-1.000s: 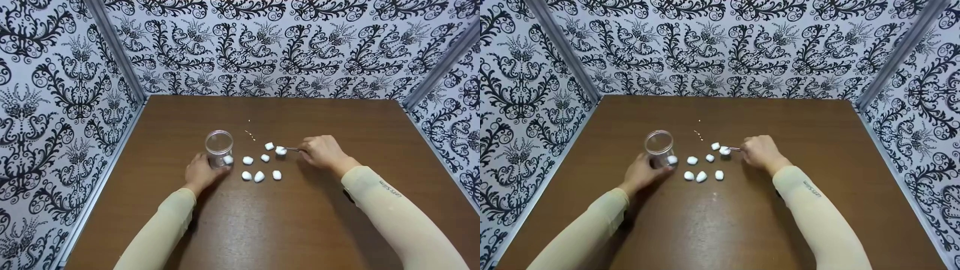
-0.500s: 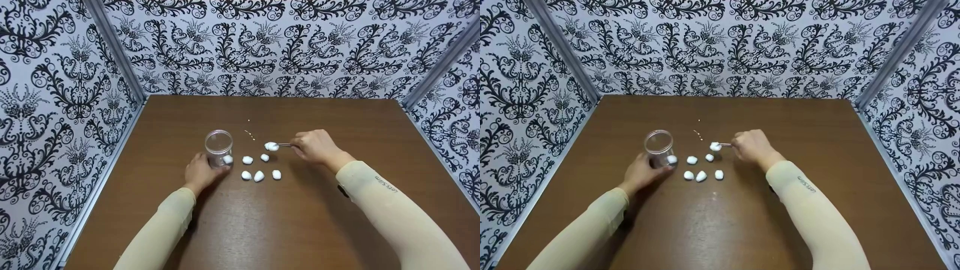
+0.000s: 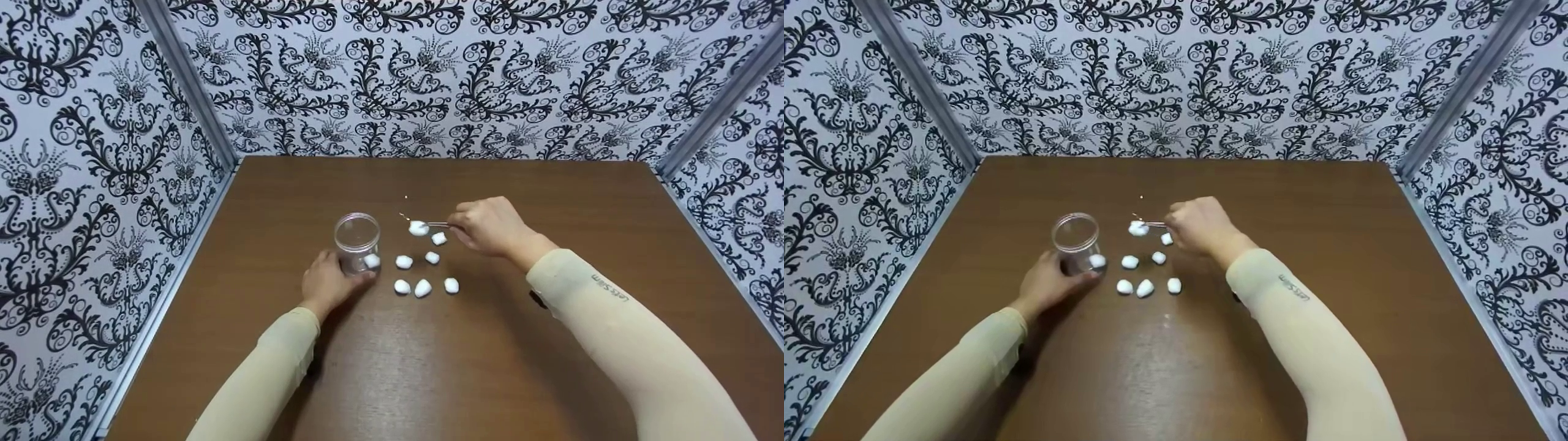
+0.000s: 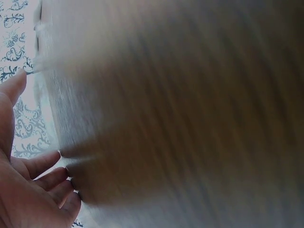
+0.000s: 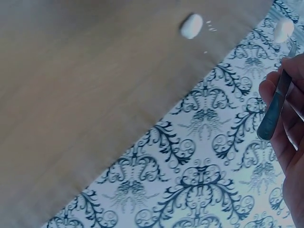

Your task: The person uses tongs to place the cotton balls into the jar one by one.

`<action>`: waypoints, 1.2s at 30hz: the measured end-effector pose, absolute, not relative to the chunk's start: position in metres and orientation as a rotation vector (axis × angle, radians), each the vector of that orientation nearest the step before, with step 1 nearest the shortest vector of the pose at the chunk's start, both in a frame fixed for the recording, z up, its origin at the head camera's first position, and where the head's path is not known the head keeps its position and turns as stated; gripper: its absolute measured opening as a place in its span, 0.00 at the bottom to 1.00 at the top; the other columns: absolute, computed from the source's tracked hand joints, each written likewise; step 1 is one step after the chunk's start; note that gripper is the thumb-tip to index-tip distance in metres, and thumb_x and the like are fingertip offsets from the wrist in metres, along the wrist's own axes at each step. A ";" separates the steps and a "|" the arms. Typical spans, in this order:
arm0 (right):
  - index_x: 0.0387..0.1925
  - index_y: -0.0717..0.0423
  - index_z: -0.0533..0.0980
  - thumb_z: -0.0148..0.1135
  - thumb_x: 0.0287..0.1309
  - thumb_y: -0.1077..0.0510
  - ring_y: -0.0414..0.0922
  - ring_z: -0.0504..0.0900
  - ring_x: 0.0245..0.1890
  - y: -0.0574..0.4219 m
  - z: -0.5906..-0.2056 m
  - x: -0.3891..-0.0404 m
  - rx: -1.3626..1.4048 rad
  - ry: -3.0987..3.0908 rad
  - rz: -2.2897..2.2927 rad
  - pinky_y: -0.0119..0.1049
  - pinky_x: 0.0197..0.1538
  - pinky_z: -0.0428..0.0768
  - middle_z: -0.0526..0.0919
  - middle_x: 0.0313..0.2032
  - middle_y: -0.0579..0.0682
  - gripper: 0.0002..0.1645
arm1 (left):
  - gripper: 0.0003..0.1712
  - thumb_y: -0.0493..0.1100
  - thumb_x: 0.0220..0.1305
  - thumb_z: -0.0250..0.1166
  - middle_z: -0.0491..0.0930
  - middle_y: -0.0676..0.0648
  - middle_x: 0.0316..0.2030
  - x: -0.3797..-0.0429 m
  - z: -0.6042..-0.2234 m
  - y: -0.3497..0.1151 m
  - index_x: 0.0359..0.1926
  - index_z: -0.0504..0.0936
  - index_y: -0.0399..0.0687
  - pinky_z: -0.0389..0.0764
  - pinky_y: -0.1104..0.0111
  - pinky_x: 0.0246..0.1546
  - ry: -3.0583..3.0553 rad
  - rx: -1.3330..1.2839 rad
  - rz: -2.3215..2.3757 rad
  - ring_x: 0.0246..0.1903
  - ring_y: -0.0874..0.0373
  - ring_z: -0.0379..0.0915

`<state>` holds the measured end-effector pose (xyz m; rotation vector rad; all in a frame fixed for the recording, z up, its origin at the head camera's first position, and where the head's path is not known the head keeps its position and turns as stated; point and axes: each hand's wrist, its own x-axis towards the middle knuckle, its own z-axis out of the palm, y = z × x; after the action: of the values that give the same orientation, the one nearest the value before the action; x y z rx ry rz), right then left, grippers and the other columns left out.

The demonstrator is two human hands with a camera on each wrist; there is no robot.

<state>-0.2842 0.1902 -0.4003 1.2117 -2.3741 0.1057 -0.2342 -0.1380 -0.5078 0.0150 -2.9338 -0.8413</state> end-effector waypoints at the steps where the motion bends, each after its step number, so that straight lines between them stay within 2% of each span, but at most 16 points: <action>1: 0.33 0.52 0.86 0.68 0.56 0.58 0.47 0.78 0.19 0.187 -0.398 -0.284 1.215 -2.368 0.108 0.46 0.19 0.74 0.81 0.26 0.45 0.04 | 0.52 0.72 0.45 0.73 0.76 0.41 0.55 -0.234 -0.508 -0.138 0.59 0.77 0.37 0.68 0.46 0.56 -2.931 0.015 -0.842 0.57 0.43 0.72; 17: 0.31 0.50 0.85 0.65 0.57 0.56 0.45 0.77 0.18 0.129 -0.380 -0.286 1.228 -2.266 0.129 0.43 0.19 0.73 0.79 0.25 0.44 0.05 | 0.52 0.73 0.46 0.72 0.76 0.41 0.55 -0.232 -0.509 -0.143 0.60 0.77 0.37 0.69 0.46 0.56 -2.931 0.020 -0.852 0.56 0.43 0.72; 23: 0.33 0.48 0.86 0.65 0.60 0.55 0.44 0.80 0.21 0.108 -0.384 -0.285 1.243 -2.284 0.131 0.43 0.21 0.76 0.82 0.28 0.43 0.06 | 0.50 0.73 0.45 0.72 0.77 0.41 0.53 -0.233 -0.510 -0.142 0.58 0.78 0.39 0.70 0.46 0.54 -2.922 0.022 -0.857 0.54 0.43 0.73; 36: 0.31 0.49 0.85 0.65 0.58 0.56 0.45 0.79 0.20 0.099 -0.399 -0.284 1.297 -2.287 0.121 0.44 0.21 0.75 0.80 0.26 0.44 0.05 | 0.50 0.73 0.45 0.72 0.78 0.42 0.52 -0.234 -0.508 -0.139 0.57 0.79 0.39 0.71 0.46 0.53 -2.907 0.004 -0.839 0.53 0.42 0.74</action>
<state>-0.2844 0.0991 -0.3994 1.2967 -2.2867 0.1210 -0.2339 -0.1391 -0.5084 0.0040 -2.9073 -0.8385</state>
